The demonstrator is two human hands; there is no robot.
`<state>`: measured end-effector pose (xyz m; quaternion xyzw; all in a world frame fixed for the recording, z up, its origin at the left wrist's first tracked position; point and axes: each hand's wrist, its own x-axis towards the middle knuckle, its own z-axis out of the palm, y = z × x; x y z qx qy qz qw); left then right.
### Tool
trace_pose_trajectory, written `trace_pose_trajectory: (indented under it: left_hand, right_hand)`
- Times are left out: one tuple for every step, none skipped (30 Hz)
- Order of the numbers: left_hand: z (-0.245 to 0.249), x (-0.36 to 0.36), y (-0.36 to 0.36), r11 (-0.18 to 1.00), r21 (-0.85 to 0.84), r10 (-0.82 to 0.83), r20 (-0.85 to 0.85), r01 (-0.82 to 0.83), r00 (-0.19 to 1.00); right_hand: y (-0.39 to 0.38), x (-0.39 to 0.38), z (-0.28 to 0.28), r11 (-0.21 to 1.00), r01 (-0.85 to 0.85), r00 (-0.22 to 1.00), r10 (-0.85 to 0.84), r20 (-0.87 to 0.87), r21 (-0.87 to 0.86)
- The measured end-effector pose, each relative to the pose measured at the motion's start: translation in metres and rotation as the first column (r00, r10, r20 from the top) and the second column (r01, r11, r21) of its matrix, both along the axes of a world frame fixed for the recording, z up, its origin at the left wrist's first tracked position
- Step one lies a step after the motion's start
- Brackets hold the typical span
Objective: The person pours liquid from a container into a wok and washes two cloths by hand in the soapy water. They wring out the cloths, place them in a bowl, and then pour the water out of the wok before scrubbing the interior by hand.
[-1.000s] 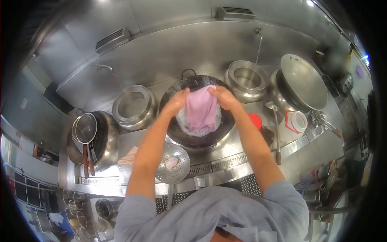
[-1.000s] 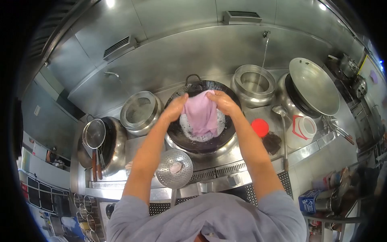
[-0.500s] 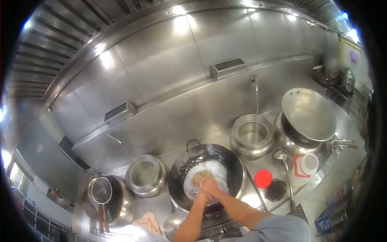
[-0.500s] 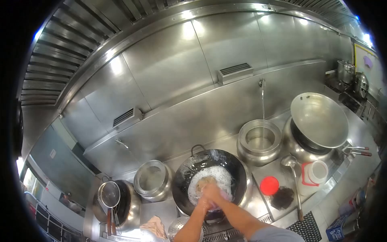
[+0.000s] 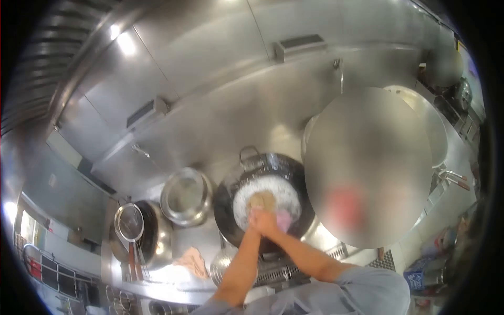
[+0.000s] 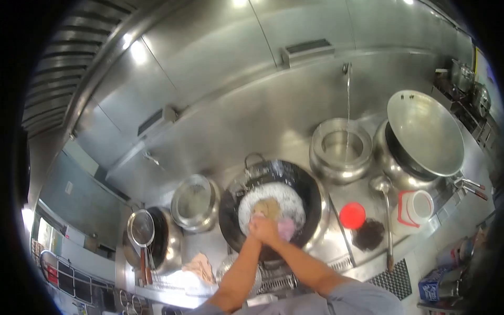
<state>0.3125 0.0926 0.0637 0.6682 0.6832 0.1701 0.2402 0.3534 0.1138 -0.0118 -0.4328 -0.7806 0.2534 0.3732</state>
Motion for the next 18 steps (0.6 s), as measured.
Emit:
trace_pose_trajectory:
  left_hand:
    - [-0.007,0.000,-0.005,0.994,0.032,-0.100,-0.075,0.103,0.992]
    - [-0.013,-0.001,-0.004,0.991,0.054,-0.120,-0.106,0.127,0.987]
    - [-0.019,-0.001,-0.003,0.986,0.075,-0.139,-0.137,0.150,0.981]
    - [-0.033,0.002,-0.006,0.993,0.077,-0.078,-0.111,0.087,0.991]
    - [-0.120,-0.040,0.006,0.996,0.069,0.042,0.086,-0.048,0.995]
    - [-0.148,-0.060,0.028,0.968,0.202,-0.148,-0.022,0.149,0.989]
    - [-0.137,-0.064,0.030,0.854,0.478,-0.056,-0.306,0.204,0.950]
    - [-0.120,-0.059,0.022,0.858,0.506,-0.007,-0.171,0.094,0.985]
    - [-0.103,-0.054,0.014,0.850,0.527,0.039,-0.027,-0.019,0.999]
    - [-0.090,-0.046,0.009,0.949,0.182,0.141,0.489,-0.259,0.861]
    - [-0.075,-0.040,0.009,0.930,-0.232,0.347,0.809,-0.286,0.474]
    - [-0.052,-0.044,0.008,0.943,-0.250,0.331,0.764,-0.218,0.553]
    - [-0.028,-0.057,0.003,0.950,-0.271,0.307,0.715,-0.155,0.628]
    - [-0.015,-0.068,0.000,0.950,-0.297,0.276,0.660,-0.095,0.698]
    - [-0.027,-0.082,0.003,0.969,-0.225,0.247,0.866,-0.103,0.435]
    - [-0.025,-0.082,0.004,0.962,-0.229,0.266,0.911,-0.150,0.314]
    - [-0.025,-0.076,0.007,0.952,-0.234,0.269,0.946,-0.196,0.183]
    - [-0.026,-0.067,0.008,0.939,-0.251,0.269,0.962,-0.234,0.047]
  right_hand:
    - [0.025,-0.004,-0.035,0.995,-0.007,0.997,0.000,-0.073,-0.098]
    - [0.050,-0.008,-0.069,0.981,-0.015,0.989,-0.014,-0.147,-0.193]
    - [0.061,0.007,-0.063,0.946,0.033,0.999,-0.026,0.027,-0.324]
    - [0.049,0.009,-0.033,0.955,0.153,0.988,-0.153,0.020,-0.255]
    - [0.013,0.010,-0.009,0.977,0.095,0.994,-0.102,-0.030,-0.193]
    - [0.005,0.012,0.007,0.995,0.042,0.995,-0.050,-0.085,-0.092]
    - [0.010,0.008,-0.006,0.994,0.104,0.989,-0.107,-0.105,-0.036]
    - [0.029,0.009,-0.018,0.993,0.086,0.992,-0.094,-0.089,-0.086]
    - [0.048,0.011,-0.029,0.988,0.070,0.994,-0.080,-0.073,-0.135]
    - [0.077,0.026,-0.039,0.961,-0.024,1.000,0.017,-0.026,-0.275]
    - [0.094,0.036,-0.022,0.922,-0.081,0.995,0.050,-0.091,-0.379]
    - [0.104,0.046,0.008,0.873,-0.142,0.984,0.074,-0.161,-0.466]
    - [0.101,0.056,0.024,0.839,-0.310,0.944,0.214,-0.251,-0.448]
    - [0.094,0.065,0.037,0.779,-0.470,0.875,0.346,-0.340,-0.415]
    - [0.088,0.070,0.042,0.701,-0.613,0.779,0.462,-0.425,-0.363]
    - [0.084,0.071,0.038,0.676,-0.583,0.807,0.415,-0.420,-0.451]
    - [0.083,0.073,0.032,0.645,-0.547,0.835,0.372,-0.405,-0.534]
    - [0.076,0.077,0.024,0.605,-0.503,0.864,0.324,-0.387,-0.617]
